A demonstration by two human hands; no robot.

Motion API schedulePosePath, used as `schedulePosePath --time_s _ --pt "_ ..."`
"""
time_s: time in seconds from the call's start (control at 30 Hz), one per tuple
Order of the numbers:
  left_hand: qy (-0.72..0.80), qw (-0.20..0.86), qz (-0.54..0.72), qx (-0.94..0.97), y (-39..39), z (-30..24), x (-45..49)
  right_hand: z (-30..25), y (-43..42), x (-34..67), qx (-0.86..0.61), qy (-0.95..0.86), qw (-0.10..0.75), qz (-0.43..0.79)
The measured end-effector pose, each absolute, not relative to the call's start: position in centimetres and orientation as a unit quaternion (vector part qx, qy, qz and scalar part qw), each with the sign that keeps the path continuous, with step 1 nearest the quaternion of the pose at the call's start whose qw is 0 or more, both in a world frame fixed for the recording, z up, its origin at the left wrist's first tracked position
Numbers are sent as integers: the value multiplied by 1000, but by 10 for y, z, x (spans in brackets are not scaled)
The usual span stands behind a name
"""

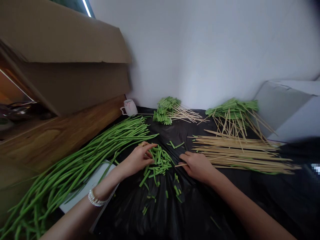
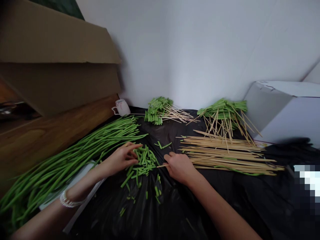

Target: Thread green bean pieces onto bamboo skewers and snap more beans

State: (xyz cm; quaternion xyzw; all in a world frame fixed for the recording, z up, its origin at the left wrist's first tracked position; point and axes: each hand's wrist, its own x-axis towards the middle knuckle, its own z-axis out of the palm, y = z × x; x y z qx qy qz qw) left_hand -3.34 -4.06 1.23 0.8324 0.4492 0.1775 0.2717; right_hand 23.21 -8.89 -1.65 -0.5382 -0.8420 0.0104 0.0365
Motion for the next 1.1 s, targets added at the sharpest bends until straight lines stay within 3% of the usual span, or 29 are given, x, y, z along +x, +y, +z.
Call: schedulePosePath --time_s 0.2,0.33,0.63,0.73,0.9,1.1 --pt "418 184 198 867 -39 23 -30 -19 -88 233 -547 -836 38 24" --pt "424 214 167 864 -15 32 -33 -20 -88 233 -555 -831 51 3" --pt "403 353 184 824 21 19 -17 -20 -84 236 -475 -833 284 -23" --pt "370 361 187 836 15 9 -15 -22 -81 237 -442 -850 277 -70" --pt "300 293 146 896 5 0 -7 -25 -81 237 -440 -860 200 -165" --pt "307 220 126 917 2 -2 -4 -27 -83 239 -474 -830 181 -233"
